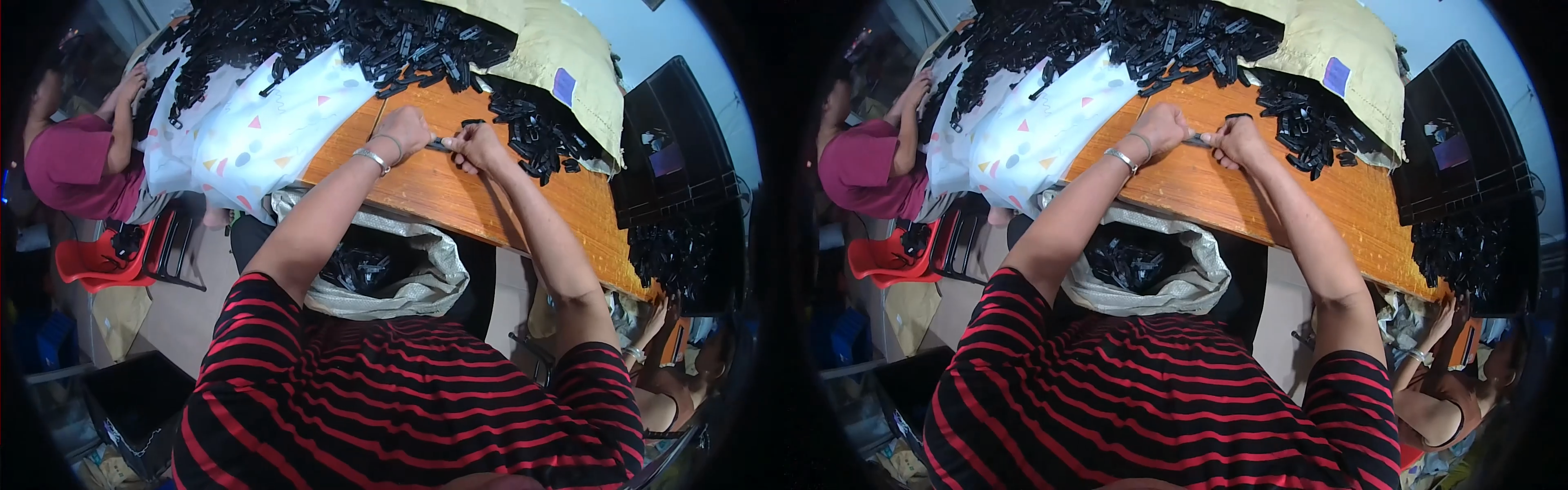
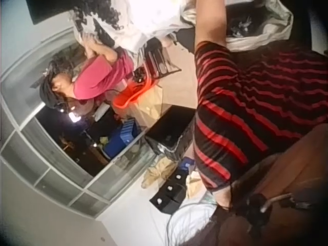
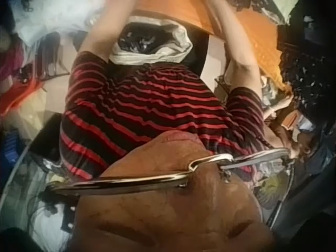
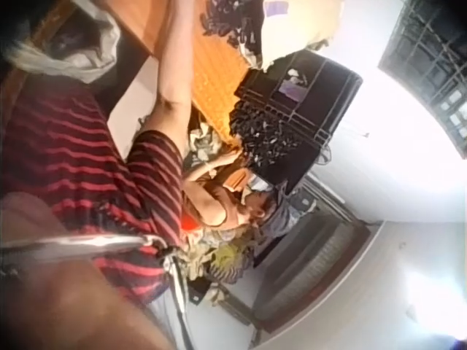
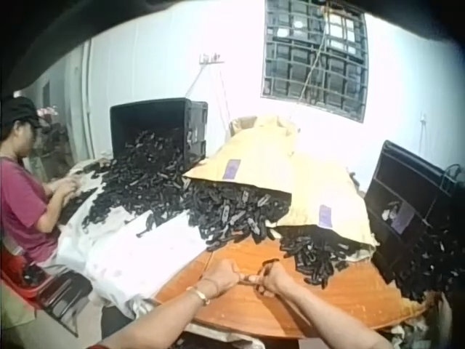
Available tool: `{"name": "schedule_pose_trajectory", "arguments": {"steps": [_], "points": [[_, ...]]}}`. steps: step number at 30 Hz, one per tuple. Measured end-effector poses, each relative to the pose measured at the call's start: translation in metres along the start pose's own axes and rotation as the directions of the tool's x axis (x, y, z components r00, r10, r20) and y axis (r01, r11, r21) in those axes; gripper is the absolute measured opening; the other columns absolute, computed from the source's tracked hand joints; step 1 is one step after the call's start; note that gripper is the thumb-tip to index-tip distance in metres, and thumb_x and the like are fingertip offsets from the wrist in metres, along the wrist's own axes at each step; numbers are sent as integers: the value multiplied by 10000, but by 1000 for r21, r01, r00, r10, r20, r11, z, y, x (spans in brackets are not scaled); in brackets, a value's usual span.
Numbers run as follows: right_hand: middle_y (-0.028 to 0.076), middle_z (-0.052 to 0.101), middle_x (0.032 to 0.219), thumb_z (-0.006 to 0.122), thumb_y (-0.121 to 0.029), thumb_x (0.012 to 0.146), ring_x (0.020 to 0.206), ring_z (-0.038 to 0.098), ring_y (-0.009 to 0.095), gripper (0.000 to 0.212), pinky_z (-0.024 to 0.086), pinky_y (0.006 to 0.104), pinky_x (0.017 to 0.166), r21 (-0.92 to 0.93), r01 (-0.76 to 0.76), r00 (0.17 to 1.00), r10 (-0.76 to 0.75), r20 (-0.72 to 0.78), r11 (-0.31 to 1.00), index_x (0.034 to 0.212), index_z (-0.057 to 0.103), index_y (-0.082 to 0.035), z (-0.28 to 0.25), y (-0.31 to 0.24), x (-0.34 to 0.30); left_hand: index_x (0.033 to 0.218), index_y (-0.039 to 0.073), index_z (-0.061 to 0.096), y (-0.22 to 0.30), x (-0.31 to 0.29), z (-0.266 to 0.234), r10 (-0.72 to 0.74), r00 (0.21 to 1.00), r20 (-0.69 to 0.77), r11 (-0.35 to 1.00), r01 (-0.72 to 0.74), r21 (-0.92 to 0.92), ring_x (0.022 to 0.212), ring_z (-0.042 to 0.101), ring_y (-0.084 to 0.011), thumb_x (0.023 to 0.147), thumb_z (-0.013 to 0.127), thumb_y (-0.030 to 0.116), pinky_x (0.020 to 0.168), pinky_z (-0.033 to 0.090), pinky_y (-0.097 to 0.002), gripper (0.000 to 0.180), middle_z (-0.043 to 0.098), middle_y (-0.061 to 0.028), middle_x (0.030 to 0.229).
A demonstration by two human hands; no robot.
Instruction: The recorder is manually assembling small black plastic components by joining them with metallic parts.
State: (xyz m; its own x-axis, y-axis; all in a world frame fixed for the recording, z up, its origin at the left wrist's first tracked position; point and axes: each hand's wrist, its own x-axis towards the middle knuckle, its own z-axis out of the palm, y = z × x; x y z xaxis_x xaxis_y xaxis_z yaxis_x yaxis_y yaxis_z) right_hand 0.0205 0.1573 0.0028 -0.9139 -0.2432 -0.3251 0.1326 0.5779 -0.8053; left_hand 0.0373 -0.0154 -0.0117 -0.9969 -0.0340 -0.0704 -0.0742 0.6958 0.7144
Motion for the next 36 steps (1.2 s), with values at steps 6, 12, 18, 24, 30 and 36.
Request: {"name": "schedule_pose_trajectory", "arguments": {"steps": [6, 12, 18, 24, 30, 36], "points": [[85, 602, 567, 687, -217, 854, 405, 538, 131, 259, 428, 276, 354, 48, 49, 965, -60, 256, 998, 759, 569, -8, 20, 10, -55, 774, 38, 645, -35, -43, -20, 239, 937, 256, 971, -231, -63, 655, 580, -124, 763, 729, 244, 622, 476, -287, 223, 637, -61, 704], [46, 608, 625, 651, -212, 878, 463, 546, 98, 203, 463, 225, 436, -13, 125, 833, -98, 545, 992, 852, 600, -17, 23, -7, -88, 868, 2, 634, -48, -44, -51, 211, 944, 254, 929, -113, -353, 655, 553, -83, 824, 677, 177, 599, 460, -253, 185, 618, -38, 721], [125, 667, 737, 648, -277, 854, 628, 647, 228, 259, 505, 343, 591, -310, 119, 926, -218, -309, 943, 895, 640, -21, -21, 3, -1, 914, 46, 661, -39, 11, -42, 349, 804, -481, 934, -257, 248, 827, 615, -301, 768, 676, 136, 741, 496, -375, 172, 630, -128, 889], [166, 673, 853, 642, -320, 831, 845, 642, 338, 288, 496, 426, 729, -616, 30, 898, -291, -329, 787, 877, 627, -36, -13, -2, 19, 921, 68, 677, -39, 34, -31, 268, 903, -335, 917, -133, 376, 936, 584, -300, 753, 704, 163, 800, 487, -378, 195, 591, -131, 954], [209, 637, 830, 603, -175, 829, 753, 623, 389, 161, 484, 466, 637, -765, 308, 790, -600, -126, 566, 899, 558, -37, -9, 16, 11, 920, 61, 682, -40, 31, -33, 305, 919, -249, 918, -216, 332, 839, 605, -310, 761, 705, 150, 754, 495, -365, 184, 619, -133, 887], [190, 619, 843, 608, -105, 817, 719, 605, 389, 183, 466, 463, 598, -716, 487, 747, -664, 44, 500, 947, 499, -35, 10, 7, -22, 922, -14, 664, -53, 11, -37, 249, 952, -180, 951, -275, -138, 591, 614, -229, 798, 704, 178, 584, 499, -319, 233, 648, -103, 661]]}}
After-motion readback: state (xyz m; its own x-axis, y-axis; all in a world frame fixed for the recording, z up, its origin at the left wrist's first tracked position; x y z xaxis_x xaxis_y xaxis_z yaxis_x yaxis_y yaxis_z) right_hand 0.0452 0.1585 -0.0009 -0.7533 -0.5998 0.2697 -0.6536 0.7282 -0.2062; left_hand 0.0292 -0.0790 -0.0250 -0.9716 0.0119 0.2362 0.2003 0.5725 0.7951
